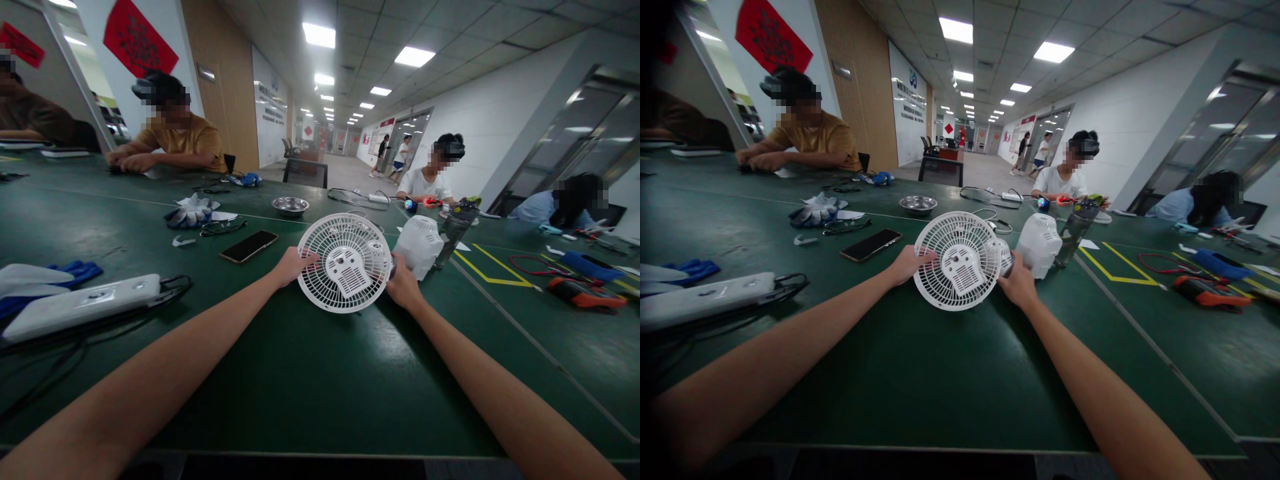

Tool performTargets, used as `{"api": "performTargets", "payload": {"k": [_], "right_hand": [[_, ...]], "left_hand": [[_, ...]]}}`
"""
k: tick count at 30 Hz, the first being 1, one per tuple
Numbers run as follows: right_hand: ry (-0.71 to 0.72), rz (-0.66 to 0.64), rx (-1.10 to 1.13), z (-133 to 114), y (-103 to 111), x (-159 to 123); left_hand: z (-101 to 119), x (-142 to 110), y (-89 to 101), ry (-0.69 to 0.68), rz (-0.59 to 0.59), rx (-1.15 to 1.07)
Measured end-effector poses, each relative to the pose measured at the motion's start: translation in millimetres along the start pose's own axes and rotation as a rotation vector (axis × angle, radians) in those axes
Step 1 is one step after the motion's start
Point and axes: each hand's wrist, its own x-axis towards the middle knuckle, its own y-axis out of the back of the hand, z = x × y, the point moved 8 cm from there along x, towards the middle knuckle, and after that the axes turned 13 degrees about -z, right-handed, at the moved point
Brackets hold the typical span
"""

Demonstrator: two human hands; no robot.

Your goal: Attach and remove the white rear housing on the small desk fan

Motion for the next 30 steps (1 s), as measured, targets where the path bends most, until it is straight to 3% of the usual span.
{"api": "performTargets", "payload": {"k": [7, 30], "right_hand": [[0.002, -0.043, -0.013, 0, -2, 1], [0.074, 0.011, 0.118, 2, -2, 3]], "left_hand": [[-7, 5, 2.3, -0.016, -0.024, -0.019], [-13, 13, 8.3, -0.009, -0.078, 0.099]]}}
